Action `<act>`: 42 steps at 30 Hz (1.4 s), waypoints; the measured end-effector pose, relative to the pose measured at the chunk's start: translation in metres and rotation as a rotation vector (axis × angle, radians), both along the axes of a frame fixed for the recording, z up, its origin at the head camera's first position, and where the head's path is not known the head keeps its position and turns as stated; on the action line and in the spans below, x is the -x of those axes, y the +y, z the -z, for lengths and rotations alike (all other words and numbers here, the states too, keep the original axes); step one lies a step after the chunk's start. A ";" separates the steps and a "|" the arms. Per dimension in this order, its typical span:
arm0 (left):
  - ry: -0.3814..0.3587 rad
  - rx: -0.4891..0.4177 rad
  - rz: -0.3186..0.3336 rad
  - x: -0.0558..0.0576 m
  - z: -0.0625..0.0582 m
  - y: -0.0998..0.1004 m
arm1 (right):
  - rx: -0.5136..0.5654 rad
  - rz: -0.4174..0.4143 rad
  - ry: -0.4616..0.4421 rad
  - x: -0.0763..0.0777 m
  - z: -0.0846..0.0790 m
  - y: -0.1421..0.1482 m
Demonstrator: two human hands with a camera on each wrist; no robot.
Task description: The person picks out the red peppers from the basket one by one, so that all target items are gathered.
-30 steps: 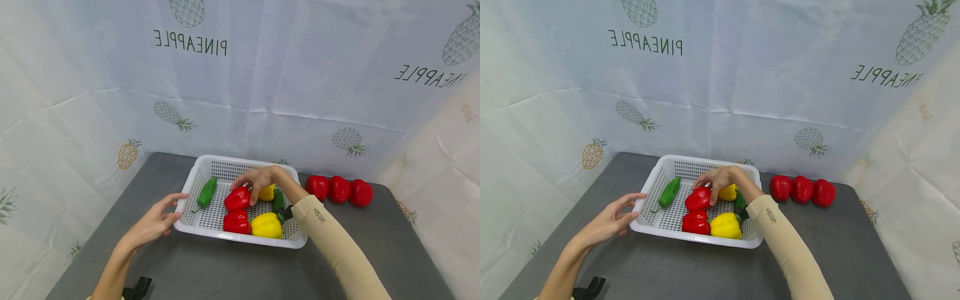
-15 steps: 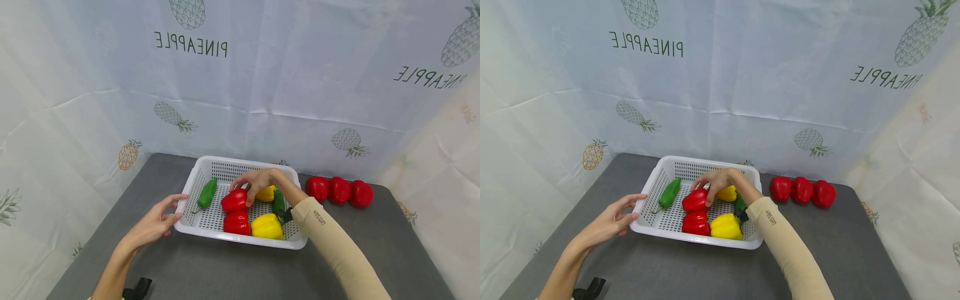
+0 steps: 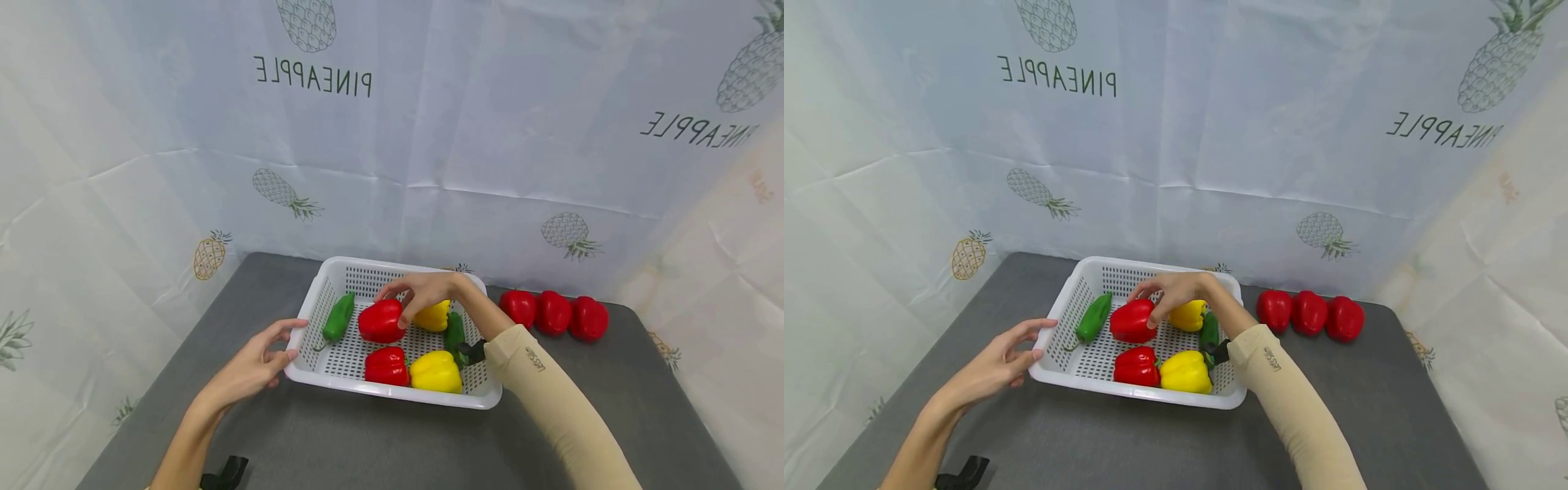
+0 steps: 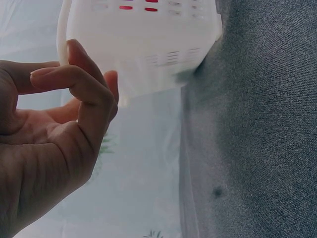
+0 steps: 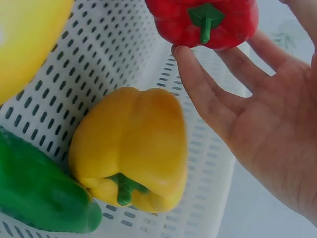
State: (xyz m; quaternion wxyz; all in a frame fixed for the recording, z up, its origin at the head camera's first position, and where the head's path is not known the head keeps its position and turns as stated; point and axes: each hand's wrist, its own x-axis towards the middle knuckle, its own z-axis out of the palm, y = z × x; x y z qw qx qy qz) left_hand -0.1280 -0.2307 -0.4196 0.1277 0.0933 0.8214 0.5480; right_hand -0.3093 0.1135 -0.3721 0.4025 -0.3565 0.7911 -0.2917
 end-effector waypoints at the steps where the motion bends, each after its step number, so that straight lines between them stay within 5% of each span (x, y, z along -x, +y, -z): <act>1: -0.001 -0.001 0.001 0.000 0.000 0.000 | 0.012 0.004 0.008 -0.001 -0.002 0.002; 20: -0.002 -0.009 0.003 0.002 0.001 0.000 | 0.332 0.196 0.048 -0.018 -0.036 0.053; 42: -0.008 -0.009 0.003 0.000 0.000 0.001 | 0.567 0.356 0.202 -0.073 -0.024 0.119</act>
